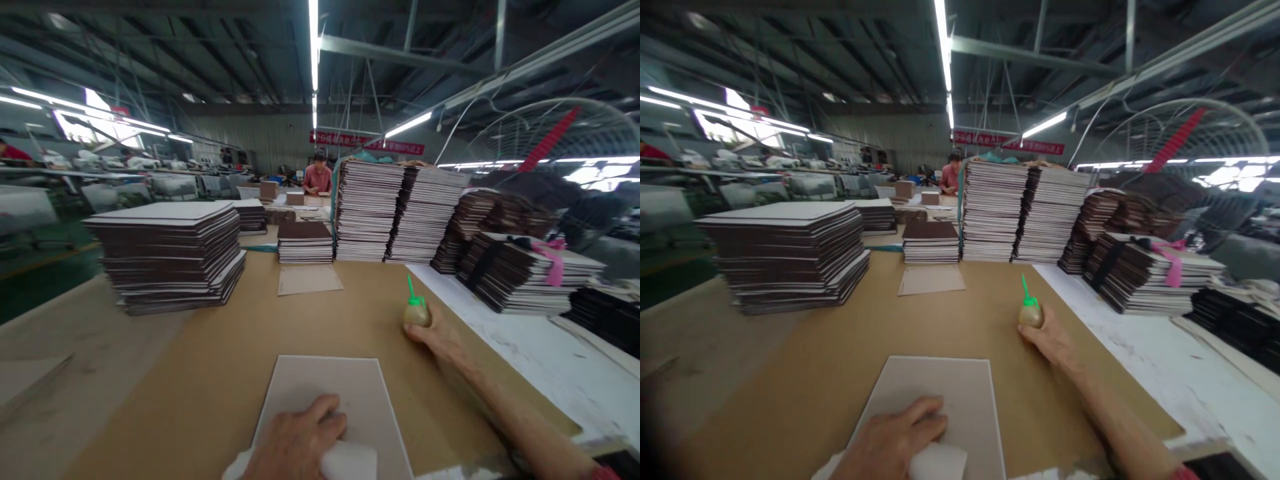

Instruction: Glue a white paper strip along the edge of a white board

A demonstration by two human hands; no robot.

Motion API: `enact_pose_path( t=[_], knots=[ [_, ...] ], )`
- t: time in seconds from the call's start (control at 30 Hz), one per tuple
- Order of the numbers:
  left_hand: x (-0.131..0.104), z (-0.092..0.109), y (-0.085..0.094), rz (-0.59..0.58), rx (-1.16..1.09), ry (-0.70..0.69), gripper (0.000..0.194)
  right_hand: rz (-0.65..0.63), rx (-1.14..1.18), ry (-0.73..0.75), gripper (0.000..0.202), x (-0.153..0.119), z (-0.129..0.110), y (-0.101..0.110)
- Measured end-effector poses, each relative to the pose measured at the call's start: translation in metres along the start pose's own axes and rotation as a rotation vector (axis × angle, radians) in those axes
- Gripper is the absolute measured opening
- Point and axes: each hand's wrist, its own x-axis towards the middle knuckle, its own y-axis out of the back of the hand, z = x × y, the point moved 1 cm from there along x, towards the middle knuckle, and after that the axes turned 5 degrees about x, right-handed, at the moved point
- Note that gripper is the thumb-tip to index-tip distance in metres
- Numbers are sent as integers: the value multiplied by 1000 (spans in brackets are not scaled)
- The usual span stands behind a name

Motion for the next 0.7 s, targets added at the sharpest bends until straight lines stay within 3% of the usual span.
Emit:
enact_pose_path(
  t=[0.13, 0.23, 0.33, 0.53, 0.7],
  knots=[
    [-2, 0, 3, 8, -22, -22, 42, -277, -10, 159, 54, -31, -41, -6],
    [-3, 1, 3, 33, -19, -35, 41, -429, 14, 262, 61, -51, -68, -14],
    [-4, 2, 2, 40, -12, -47, 40, -486, 27, 285, 63, -62, -87, -19],
    [-4, 2, -1, 78, 9, -53, 36, -635, 139, 340, 46, -72, -113, -33],
    [-4, 1, -1, 73, 16, -60, 34, -579, 192, 469, 37, -71, -130, -55]
  ],
)
